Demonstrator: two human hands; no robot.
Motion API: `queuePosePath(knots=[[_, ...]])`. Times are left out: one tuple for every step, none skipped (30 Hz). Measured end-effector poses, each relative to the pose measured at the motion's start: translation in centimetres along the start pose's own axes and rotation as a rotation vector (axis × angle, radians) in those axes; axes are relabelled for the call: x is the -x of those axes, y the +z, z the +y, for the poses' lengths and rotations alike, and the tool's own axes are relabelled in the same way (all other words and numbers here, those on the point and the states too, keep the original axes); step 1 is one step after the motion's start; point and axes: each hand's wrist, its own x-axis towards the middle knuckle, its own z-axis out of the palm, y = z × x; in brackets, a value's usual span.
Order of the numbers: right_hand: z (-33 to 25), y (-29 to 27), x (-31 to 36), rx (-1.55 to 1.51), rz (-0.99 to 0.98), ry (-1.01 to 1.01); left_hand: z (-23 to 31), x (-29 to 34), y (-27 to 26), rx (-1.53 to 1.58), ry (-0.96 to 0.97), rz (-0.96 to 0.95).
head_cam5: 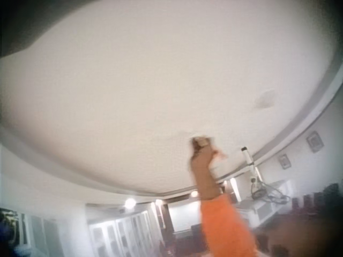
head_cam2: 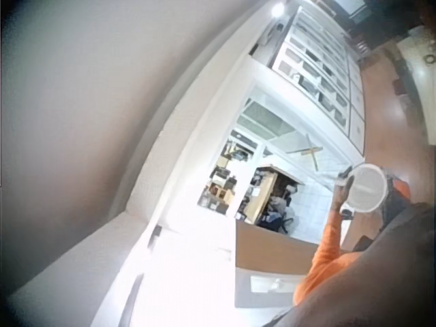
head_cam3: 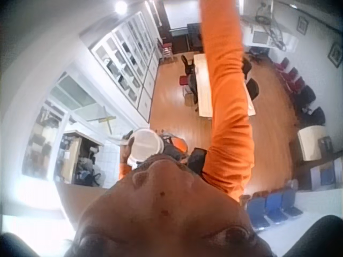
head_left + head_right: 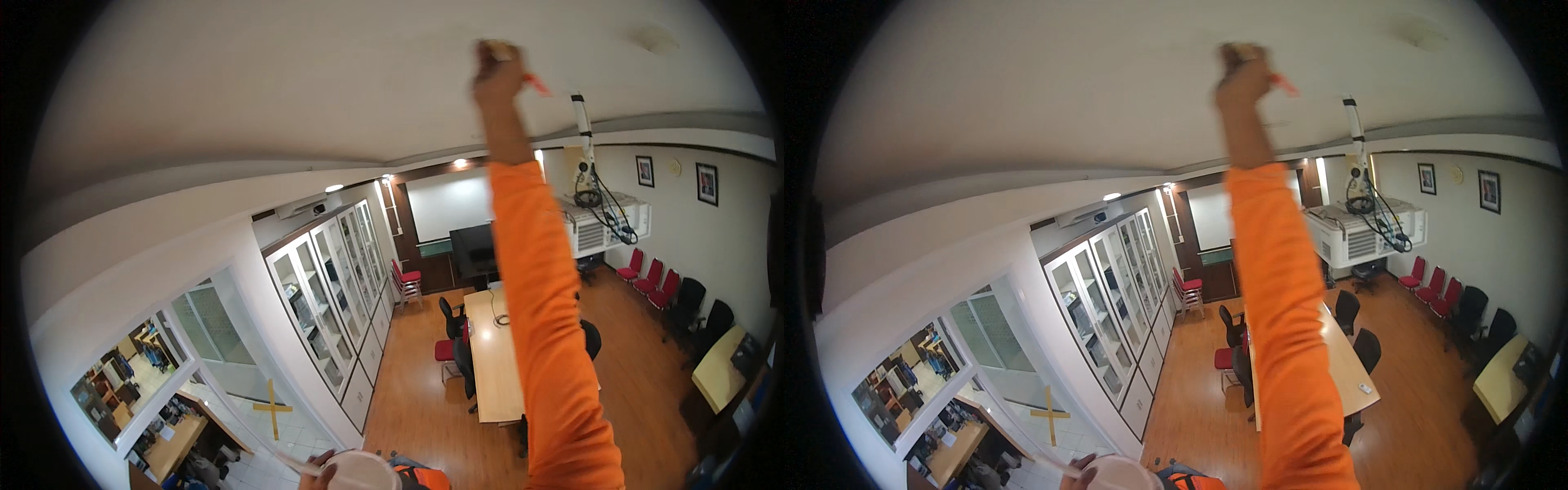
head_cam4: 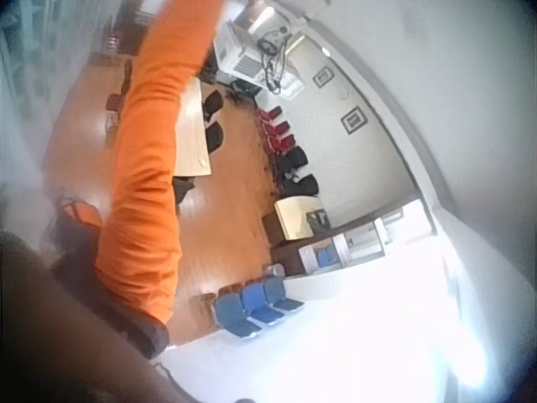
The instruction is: The person paints a ceiling using a paintbrush and a bucket of white paint. They repeatedly dip the brush into the bucket and apply paint to the ceiling surface in a conference room setting.
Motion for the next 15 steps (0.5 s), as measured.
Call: queuePosePath(knots=[[-3.1, 0.4, -1.9, -0.078, 0.016, 0.003, -0.7, 2.5, -1.1, 0.029, -0.111, 0.04], [-5.3, 1.2, -2.3, -0.132, 0.151, 0.008, -4.1, 5.5, -1.1, 0.289, -0.207, 0.16], [-6.7, 1.2, -3.0, -0.213, 0.237, -0.019, -2.1, 6.9, -2.0, 0.291, -0.245, 0.193], [-7.4, 1.3, -2.3, -0.285, 0.339, -0.027, -2.0, 8.3, -3.1, 0.171, -0.281, 0.198], [-6.9, 0.8, -1.9, -0.341, 0.345, -0.038, -1.1, 8.7, -3.6, 0.165, -0.291, 0.219], [-5.9, 0.2, -1.2, -0.398, 0.352, -0.047, -1.3, 9.0, -4.1, 0.166, -0.319, 0.208], [-4.4, -0.2, -0.4, -0.465, 0.362, -0.054, -1.4, 9.5, -4.7, 0.164, -0.345, 0.207], [-2.5, 0.3, 0.7, -0.424, 0.416, 0.011, -0.6, 8.3, -5.2, 0.062, -0.278, 0.164], [1.7, -1.0, 0.6, -0.329, 0.225, 0.003, -1.4, 7.4, -5.0, 0.002, -0.203, 0.137], [5.3, -1.1, 1.9, -0.333, 0.141, 0.062, -2.4, 5.7, -4.7, -0.064, -0.127, 0.111], [8.7, -0.3, 5.0, -0.259, 0.147, 0.062, -2.9, 5.3, -4.7, -0.138, -0.074, 0.096], [10.7, 1.2, 8.6, -0.259, 0.292, 0.195, -1.9, 5.4, -4.5, -0.155, -0.057, 0.124], [11.5, 2.1, 10.2, -0.252, 0.416, 0.317, -1.5, 5.7, -4.5, -0.182, -0.077, 0.127], [11.7, 2.0, 10.1, -0.208, 0.437, 0.302, -1.1, 6.0, -4.6, -0.21, -0.096, 0.128], [11.3, 1.9, 10.0, -0.162, 0.458, 0.286, -0.8, 6.2, -4.9, -0.237, -0.113, 0.128]])
